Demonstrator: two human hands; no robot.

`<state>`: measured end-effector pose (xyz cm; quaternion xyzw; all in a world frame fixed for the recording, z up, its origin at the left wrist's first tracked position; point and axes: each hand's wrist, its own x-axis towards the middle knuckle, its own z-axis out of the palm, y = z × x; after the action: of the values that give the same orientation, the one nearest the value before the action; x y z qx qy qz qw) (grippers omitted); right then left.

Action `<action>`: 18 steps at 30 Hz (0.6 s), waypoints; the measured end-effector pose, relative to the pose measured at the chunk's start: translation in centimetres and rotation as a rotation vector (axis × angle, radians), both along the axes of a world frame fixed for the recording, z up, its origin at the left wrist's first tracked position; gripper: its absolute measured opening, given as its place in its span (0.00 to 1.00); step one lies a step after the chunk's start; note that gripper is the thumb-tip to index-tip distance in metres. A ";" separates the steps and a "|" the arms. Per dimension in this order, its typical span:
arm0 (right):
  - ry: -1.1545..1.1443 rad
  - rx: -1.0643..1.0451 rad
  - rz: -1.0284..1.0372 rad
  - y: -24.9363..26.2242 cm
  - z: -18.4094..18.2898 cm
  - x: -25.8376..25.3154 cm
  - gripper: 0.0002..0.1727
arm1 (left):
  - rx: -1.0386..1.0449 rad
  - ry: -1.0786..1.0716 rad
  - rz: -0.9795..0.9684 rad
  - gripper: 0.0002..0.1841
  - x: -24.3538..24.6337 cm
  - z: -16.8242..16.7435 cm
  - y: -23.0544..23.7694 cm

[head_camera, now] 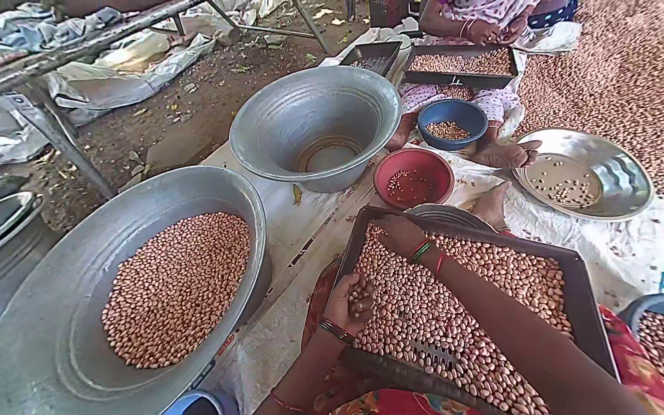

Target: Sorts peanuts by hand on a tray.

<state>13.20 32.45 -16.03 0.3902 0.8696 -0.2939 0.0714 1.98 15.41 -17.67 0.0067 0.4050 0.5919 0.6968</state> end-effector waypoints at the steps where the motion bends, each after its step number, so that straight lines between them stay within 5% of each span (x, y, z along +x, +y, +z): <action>1: 0.013 -0.003 0.035 -0.5 -1.6 -0.4 0.25 | -0.011 0.031 0.035 0.27 -0.2 0.2 0.2; 5: 0.163 0.041 0.220 -8.7 -5.7 0.2 0.23 | -0.063 0.280 0.062 0.26 -1.3 0.9 2.4; 9: 0.290 0.099 0.400 -13.3 -6.8 7.0 0.17 | 0.098 1.023 -0.300 0.15 -2.9 1.2 5.8; 13: 0.178 0.270 0.217 -10.7 -5.9 13.7 0.14 | 0.067 1.567 -0.971 0.22 -1.5 2.9 10.1; 18: 0.225 0.340 -0.080 -8.2 -3.6 16.2 0.14 | -0.100 1.840 -1.251 0.21 1.6 1.4 13.9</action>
<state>29.38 24.22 -19.63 0.3957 0.8929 -0.1873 -0.1049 3.60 29.29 -16.23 0.6179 0.7158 -0.1110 0.3058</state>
